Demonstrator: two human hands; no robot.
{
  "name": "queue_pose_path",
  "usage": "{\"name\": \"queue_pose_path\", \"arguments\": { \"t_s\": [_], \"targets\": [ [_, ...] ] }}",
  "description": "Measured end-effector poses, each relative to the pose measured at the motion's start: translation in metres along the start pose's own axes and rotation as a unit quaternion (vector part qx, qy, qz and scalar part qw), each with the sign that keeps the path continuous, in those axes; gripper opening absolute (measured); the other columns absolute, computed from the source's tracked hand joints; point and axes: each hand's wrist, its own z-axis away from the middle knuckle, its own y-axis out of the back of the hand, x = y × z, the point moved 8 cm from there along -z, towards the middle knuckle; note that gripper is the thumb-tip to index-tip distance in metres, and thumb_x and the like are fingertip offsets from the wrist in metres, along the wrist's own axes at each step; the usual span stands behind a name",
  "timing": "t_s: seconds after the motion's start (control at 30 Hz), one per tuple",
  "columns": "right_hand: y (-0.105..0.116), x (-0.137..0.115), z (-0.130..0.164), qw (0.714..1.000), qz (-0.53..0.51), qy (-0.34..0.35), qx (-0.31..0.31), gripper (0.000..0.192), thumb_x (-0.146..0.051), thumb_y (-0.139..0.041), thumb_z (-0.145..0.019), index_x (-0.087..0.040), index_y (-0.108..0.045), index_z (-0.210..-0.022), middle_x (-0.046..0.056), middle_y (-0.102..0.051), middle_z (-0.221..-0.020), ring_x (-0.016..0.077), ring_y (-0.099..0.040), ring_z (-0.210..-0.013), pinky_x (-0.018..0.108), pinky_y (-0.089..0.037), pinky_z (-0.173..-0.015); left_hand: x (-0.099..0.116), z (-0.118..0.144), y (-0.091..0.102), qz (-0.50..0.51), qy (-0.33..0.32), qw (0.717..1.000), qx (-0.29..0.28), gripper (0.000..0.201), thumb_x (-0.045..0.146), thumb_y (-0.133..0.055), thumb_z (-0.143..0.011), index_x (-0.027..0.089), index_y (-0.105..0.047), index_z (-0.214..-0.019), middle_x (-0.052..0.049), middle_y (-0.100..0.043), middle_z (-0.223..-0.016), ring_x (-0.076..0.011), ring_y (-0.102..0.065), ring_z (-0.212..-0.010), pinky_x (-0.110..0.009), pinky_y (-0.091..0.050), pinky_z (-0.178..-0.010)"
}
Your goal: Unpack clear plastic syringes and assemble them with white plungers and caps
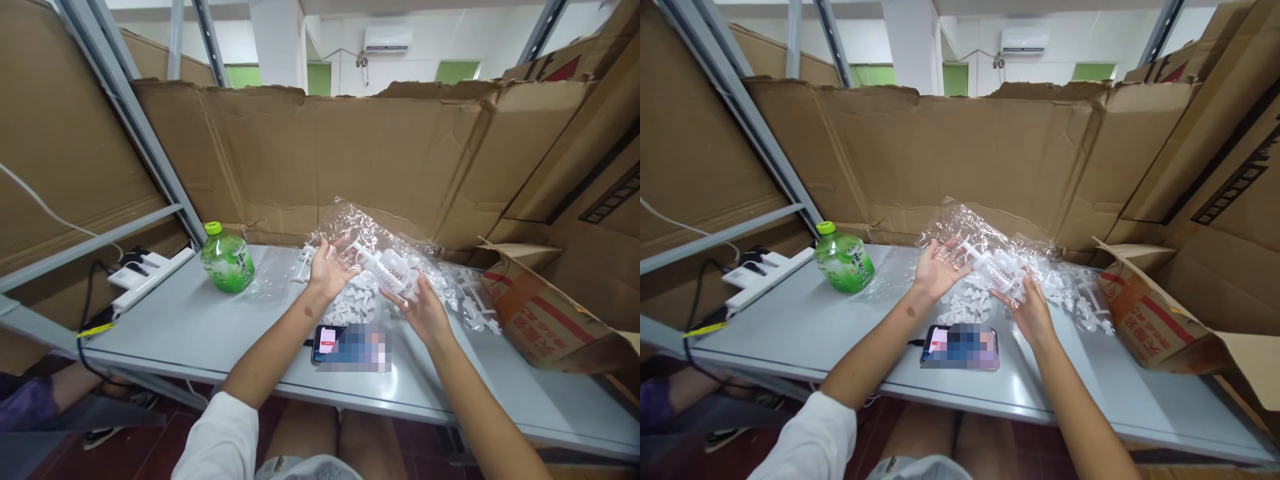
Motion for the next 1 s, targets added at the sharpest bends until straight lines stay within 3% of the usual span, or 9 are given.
{"name": "queue_pose_path", "arguments": {
  "t_s": [0.1, 0.2, 0.3, 0.37, 0.47, 0.57, 0.7, 0.83, 1.0],
  "targets": [
    [0.013, -0.007, -0.005, 0.999, 0.035, 0.026, 0.031, 0.029, -0.037, -0.064, -0.077, -0.032, -0.058, -0.105, -0.002, -0.065, -0.107, 0.0236, -0.062, -0.102, 0.049, -0.057, -0.079, 0.008, -0.002, 0.009, -0.051, -0.015, 0.999, -0.001, 0.038, 0.048, -0.037, -0.088, 0.020, -0.056, -0.106, -0.010, -0.062, -0.102, -0.0237, -0.062, -0.090, -0.042, -0.050, -0.079],
    [0.027, -0.015, -0.010, 0.992, 0.104, 0.058, 0.042, 0.034, -0.040, -0.061, -0.080, -0.036, -0.055, -0.113, -0.002, -0.058, -0.121, 0.0228, -0.061, -0.104, 0.044, -0.061, -0.071, 0.040, -0.001, 0.035, -0.147, -0.149, 0.974, 0.091, 0.028, 0.023, -0.050, -0.084, 0.025, -0.050, -0.112, -0.005, -0.058, -0.112, -0.0173, -0.059, -0.099, -0.030, -0.048, -0.084],
    [0.033, -0.026, -0.011, 0.973, 0.204, 0.101, 0.040, 0.039, -0.043, -0.056, -0.083, -0.039, -0.052, -0.121, -0.003, -0.049, -0.133, 0.0216, -0.058, -0.108, 0.036, -0.063, -0.066, 0.084, 0.027, 0.045, -0.258, -0.388, 0.864, 0.188, 0.034, 0.014, -0.057, -0.078, 0.027, -0.051, -0.108, -0.002, -0.056, -0.114, -0.0120, -0.053, -0.106, -0.021, -0.042, -0.090],
    [0.030, -0.030, -0.011, 0.962, 0.250, 0.109, 0.025, 0.042, -0.044, -0.054, -0.084, -0.039, -0.049, -0.125, -0.002, -0.048, -0.135, 0.0214, -0.059, -0.106, 0.033, -0.063, -0.064, 0.092, 0.038, 0.036, -0.330, -0.443, 0.818, 0.159, 0.022, 0.019, -0.057, -0.079, 0.024, -0.056, -0.100, -0.003, -0.058, -0.106, -0.0128, -0.055, -0.102, -0.021, -0.042, -0.089],
    [0.024, -0.032, -0.012, 0.957, 0.273, 0.094, 0.001, 0.047, -0.045, -0.054, -0.084, -0.039, -0.045, -0.130, 0.000, -0.050, -0.133, 0.0219, -0.063, -0.099, 0.034, -0.062, -0.064, 0.073, 0.023, 0.026, -0.431, -0.323, 0.841, 0.051, 0.022, 0.025, -0.060, -0.077, 0.021, -0.060, -0.099, -0.005, -0.061, -0.103, -0.0151, -0.059, -0.090, -0.024, -0.045, -0.079],
    [0.016, -0.035, -0.014, 0.957, 0.278, 0.083, -0.027, 0.051, -0.045, -0.054, -0.083, -0.040, -0.042, -0.133, 0.001, -0.055, -0.129, 0.0225, -0.065, -0.097, 0.035, -0.061, -0.066, 0.050, 0.005, 0.035, -0.467, -0.182, 0.865, 0.025, 0.040, 0.022, -0.065, -0.071, 0.020, -0.058, -0.111, -0.008, -0.060, -0.110, -0.0153, -0.060, -0.084, -0.026, -0.046, -0.074],
    [0.009, -0.039, -0.016, 0.953, 0.288, 0.065, -0.062, 0.052, -0.047, -0.054, -0.083, -0.037, -0.042, -0.132, 0.003, -0.062, -0.121, 0.0239, -0.065, -0.098, 0.036, -0.060, -0.068, 0.023, -0.011, 0.046, -0.423, -0.033, 0.905, -0.033, 0.030, 0.022, -0.058, -0.073, 0.014, -0.061, -0.101, -0.009, -0.065, -0.092, -0.0151, -0.062, -0.074, -0.027, -0.047, -0.068],
    [0.005, -0.046, -0.020, 0.944, 0.317, 0.055, -0.076, 0.049, -0.050, -0.057, -0.081, -0.033, -0.050, -0.126, 0.006, -0.065, -0.113, 0.0262, -0.065, -0.097, 0.037, -0.060, -0.064, 0.023, -0.011, 0.046, -0.347, -0.014, 0.934, -0.085, 0.009, 0.013, -0.060, -0.067, 0.014, -0.060, -0.076, -0.006, -0.066, -0.088, -0.0129, -0.064, -0.073, -0.026, -0.049, -0.073],
    [0.004, -0.055, -0.025, 0.939, 0.332, 0.057, -0.073, 0.044, -0.049, -0.057, -0.080, -0.032, -0.054, -0.120, 0.007, -0.063, -0.115, 0.0273, -0.064, -0.097, 0.036, -0.060, -0.058, 0.029, -0.004, 0.051, -0.291, 0.009, 0.948, -0.130, 0.008, 0.013, -0.066, -0.068, 0.014, -0.058, -0.069, -0.006, -0.067, -0.093, -0.0168, -0.066, -0.086, -0.028, -0.049, -0.080]
  ]
}}
